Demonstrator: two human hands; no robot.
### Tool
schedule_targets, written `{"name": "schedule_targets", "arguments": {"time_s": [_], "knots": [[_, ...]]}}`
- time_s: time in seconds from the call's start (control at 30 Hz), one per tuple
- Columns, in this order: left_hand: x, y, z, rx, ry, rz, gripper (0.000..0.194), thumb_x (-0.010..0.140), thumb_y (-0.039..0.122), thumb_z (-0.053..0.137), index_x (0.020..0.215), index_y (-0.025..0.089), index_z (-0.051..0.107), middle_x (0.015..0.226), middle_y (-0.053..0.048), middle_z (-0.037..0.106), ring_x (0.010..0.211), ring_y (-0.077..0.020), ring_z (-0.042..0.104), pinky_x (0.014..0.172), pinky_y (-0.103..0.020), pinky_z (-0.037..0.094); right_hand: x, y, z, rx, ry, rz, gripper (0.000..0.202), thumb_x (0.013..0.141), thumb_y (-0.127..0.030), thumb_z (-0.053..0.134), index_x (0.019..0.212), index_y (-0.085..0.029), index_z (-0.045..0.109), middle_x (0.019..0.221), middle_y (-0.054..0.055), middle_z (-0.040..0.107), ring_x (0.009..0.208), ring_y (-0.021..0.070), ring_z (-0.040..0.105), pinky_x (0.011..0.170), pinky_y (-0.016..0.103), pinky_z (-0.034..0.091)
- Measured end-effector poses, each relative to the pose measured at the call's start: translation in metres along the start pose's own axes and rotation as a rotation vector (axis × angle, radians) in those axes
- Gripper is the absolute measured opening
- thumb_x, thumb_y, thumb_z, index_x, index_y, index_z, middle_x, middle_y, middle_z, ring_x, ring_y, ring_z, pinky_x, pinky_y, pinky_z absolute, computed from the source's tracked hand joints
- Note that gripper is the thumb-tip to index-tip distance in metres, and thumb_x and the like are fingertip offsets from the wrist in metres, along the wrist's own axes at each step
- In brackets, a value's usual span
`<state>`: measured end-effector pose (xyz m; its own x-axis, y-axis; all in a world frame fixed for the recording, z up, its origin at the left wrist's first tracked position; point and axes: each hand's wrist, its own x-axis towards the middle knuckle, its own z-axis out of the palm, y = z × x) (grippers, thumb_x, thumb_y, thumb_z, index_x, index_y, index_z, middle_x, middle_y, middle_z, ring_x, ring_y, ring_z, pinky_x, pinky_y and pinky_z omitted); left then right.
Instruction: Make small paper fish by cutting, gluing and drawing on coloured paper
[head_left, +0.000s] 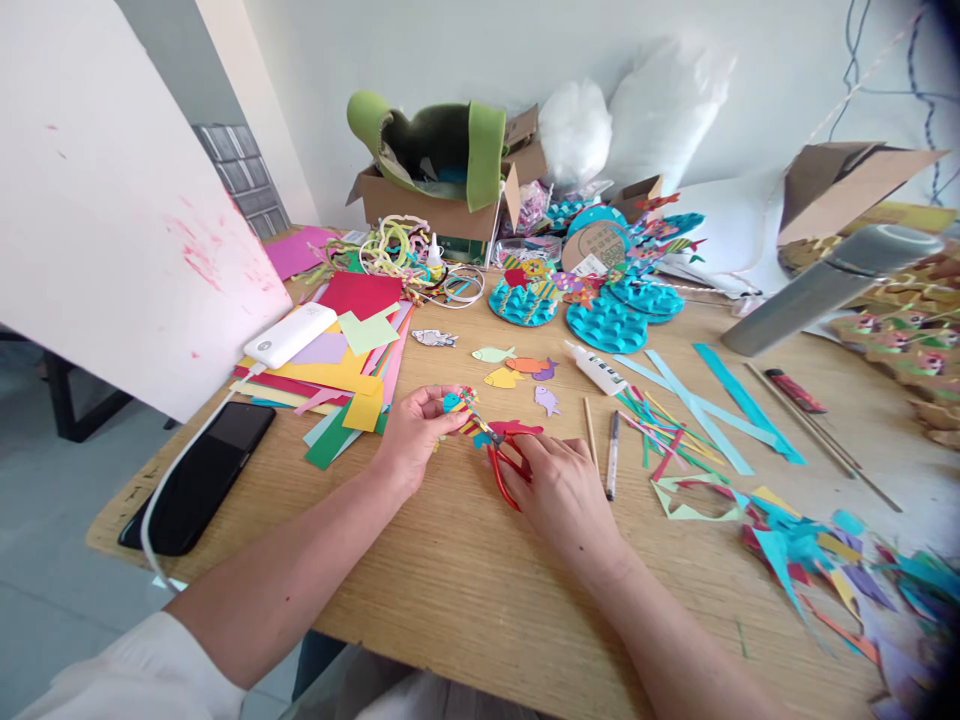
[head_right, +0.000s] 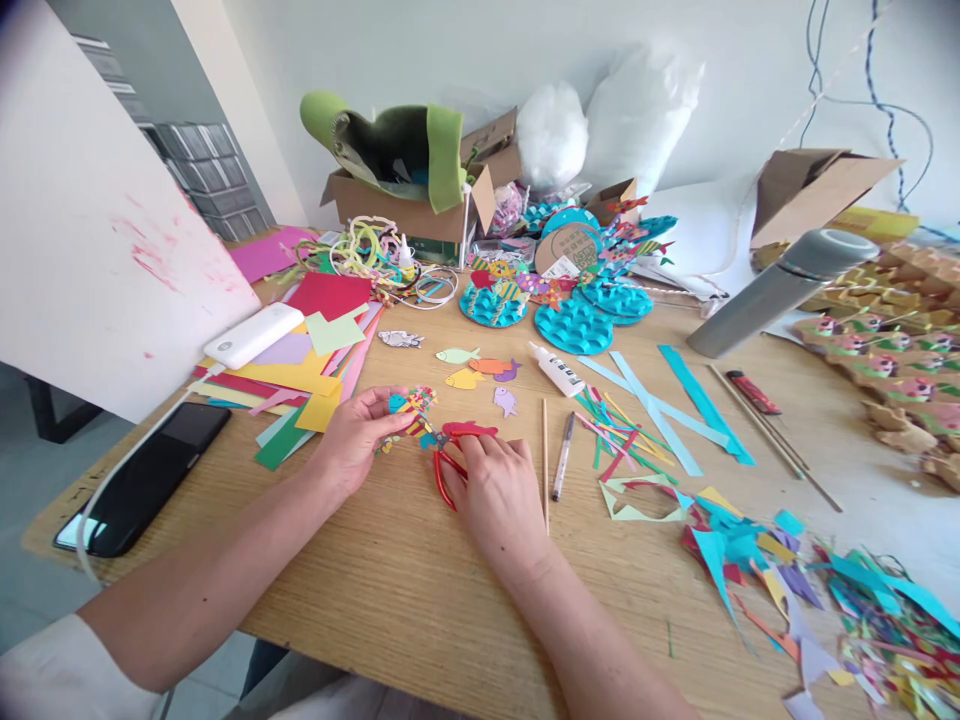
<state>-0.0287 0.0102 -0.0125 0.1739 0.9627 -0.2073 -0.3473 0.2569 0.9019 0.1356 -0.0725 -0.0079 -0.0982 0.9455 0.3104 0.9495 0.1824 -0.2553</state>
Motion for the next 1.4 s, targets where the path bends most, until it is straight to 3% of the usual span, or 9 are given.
{"name": "schedule_targets", "arguments": {"time_s": [0.37, 1.0, 1.4], "knots": [[-0.0006, -0.0012, 0.0000, 0.012, -0.008, 0.006, 0.038, 0.053, 0.014, 0.086, 0.088, 0.014, 0.068, 0.085, -0.006, 0.076, 0.074, -0.0153, 0.069, 0.069, -0.025, 0.052, 0.0003, -0.0012, -0.0020, -0.010, -0.020, 0.003, 0.019, 0.093, -0.029, 0.061, 0.106, -0.019, 0.069, 0.088, 0.005, 0.074, 0.077, 0.0208, 0.067, 0.072, 0.031, 0.031], [-0.0047, 0.0045, 0.0025, 0.126, 0.001, 0.060, 0.043, 0.055, 0.019, 0.086, 0.094, 0.014, 0.068, 0.083, -0.006, 0.076, 0.072, -0.0167, 0.069, 0.070, -0.028, 0.052, 0.0006, -0.0020, -0.0030, -0.076, -0.058, 0.016, 0.019, 0.095, -0.031, 0.057, 0.089, -0.017, 0.067, 0.081, 0.006, 0.072, 0.072, 0.0203, 0.064, 0.071, 0.031, 0.030], [-0.0033, 0.0033, 0.0021, 0.103, -0.005, 0.044, 0.041, 0.054, 0.016, 0.084, 0.092, 0.014, 0.068, 0.086, -0.006, 0.076, 0.074, -0.0158, 0.069, 0.071, -0.027, 0.052, 0.0000, -0.0016, -0.0035, -0.045, -0.043, 0.008, 0.017, 0.094, -0.031, 0.058, 0.095, -0.016, 0.068, 0.083, 0.005, 0.073, 0.072, 0.0197, 0.064, 0.071, 0.031, 0.030]]}}
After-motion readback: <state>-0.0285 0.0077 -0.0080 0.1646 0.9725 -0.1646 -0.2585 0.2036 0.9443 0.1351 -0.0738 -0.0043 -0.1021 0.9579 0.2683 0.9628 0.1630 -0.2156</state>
